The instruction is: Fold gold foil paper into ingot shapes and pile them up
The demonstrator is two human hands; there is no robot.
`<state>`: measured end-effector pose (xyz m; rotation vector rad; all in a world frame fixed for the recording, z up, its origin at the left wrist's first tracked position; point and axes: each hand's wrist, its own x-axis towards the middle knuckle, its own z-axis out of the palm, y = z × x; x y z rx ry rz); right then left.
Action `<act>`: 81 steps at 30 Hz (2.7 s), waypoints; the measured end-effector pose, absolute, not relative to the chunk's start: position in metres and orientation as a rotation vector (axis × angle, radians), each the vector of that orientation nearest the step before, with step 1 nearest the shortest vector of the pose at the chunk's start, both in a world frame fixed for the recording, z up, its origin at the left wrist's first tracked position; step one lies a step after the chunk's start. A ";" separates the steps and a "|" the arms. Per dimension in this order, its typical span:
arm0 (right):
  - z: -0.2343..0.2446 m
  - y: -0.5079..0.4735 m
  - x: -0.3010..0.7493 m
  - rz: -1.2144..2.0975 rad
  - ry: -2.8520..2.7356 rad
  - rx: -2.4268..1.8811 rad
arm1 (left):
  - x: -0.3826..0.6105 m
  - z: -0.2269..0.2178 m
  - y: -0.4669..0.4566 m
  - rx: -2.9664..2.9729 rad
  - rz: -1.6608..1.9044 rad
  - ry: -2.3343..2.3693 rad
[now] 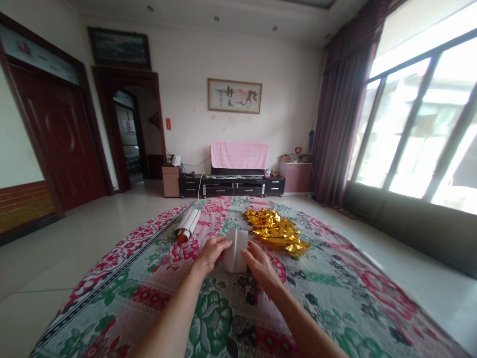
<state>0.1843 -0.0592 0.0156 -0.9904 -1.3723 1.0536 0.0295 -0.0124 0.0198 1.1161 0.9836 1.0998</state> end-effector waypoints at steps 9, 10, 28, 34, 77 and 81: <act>0.013 -0.044 0.173 1.512 -1.116 -0.743 | 0.030 0.016 -0.009 0.944 1.164 0.825; 0.010 -0.043 0.173 1.542 -1.081 -0.728 | 0.030 0.016 -0.009 0.936 1.168 0.817; 0.007 -0.046 0.172 1.562 -1.030 -0.784 | 0.036 0.015 -0.008 1.062 1.227 0.827; 0.012 -0.049 0.169 1.502 -1.046 -0.813 | 0.034 0.016 -0.007 0.989 1.217 0.818; 0.022 -0.049 0.179 1.527 -0.923 -0.737 | 0.031 0.024 -0.011 1.036 1.091 0.965; 0.017 -0.043 0.180 1.597 -0.863 -0.702 | 0.032 0.025 -0.012 1.042 1.086 0.952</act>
